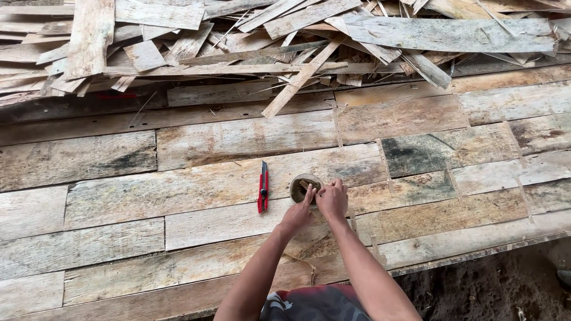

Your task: The person repeatedly picks up thin wooden strips, applies a paste-like substance from a small container to the strips, and places them into gaps between larger wooden planks on a work surface. A utility knife and tape roll are visible on the table but are not used during the clip.

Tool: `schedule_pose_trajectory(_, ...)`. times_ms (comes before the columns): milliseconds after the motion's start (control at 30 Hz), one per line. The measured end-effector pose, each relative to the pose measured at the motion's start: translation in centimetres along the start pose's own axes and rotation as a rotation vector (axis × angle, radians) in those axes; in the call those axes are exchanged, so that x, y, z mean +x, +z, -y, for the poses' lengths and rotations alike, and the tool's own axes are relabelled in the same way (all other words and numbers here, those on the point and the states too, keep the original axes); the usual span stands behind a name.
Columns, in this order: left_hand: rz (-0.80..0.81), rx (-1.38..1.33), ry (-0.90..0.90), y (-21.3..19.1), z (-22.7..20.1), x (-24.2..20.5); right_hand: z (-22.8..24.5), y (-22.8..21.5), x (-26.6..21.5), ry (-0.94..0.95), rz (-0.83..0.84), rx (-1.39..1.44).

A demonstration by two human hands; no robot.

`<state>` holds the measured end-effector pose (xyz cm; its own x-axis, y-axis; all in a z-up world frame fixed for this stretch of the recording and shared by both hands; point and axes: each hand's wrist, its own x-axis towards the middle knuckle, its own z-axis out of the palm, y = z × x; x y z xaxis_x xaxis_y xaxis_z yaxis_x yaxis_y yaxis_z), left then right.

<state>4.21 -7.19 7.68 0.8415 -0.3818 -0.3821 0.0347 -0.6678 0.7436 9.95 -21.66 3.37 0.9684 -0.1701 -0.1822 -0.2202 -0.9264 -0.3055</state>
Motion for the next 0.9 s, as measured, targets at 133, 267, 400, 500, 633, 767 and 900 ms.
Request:
schedule_pose_trajectory(133, -0.003, 0.009, 0.007, -0.5, 0.2, -0.1, 0.7, -0.7, -0.3, 0.020, 0.018, 0.006)
schedule_pose_trajectory(267, -0.014, 0.089, -0.009, 0.0, 1.2, 0.4, 1.8, -1.8, -0.6, 0.052, 0.069, -0.001)
schedule_pose_trajectory(400, 0.007, 0.119, -0.033, -0.3, 0.9, 0.4, 1.6, -2.0, -0.3, 0.053, 0.105, -0.022)
schedule_pose_trajectory(500, 0.011, 0.099, -0.028, -0.8, 0.3, -0.1, 1.5, -2.2, -0.1, 0.064, 0.124, -0.040)
schedule_pose_trajectory(633, 0.012, 0.108, -0.056, -1.3, -0.5, -0.7, 1.1, -0.9, 0.5, 0.063, 0.126, -0.005)
schedule_pose_trajectory(767, 0.011, 0.143, -0.073, -1.7, -1.3, -1.2, 0.9, 0.3, 1.0, 0.081, 0.129, 0.009)
schedule_pose_trajectory(900, 0.003, 0.172, -0.110, -1.7, -1.9, -1.2, 1.0, 0.4, 0.7, 0.108, 0.149, 0.013)
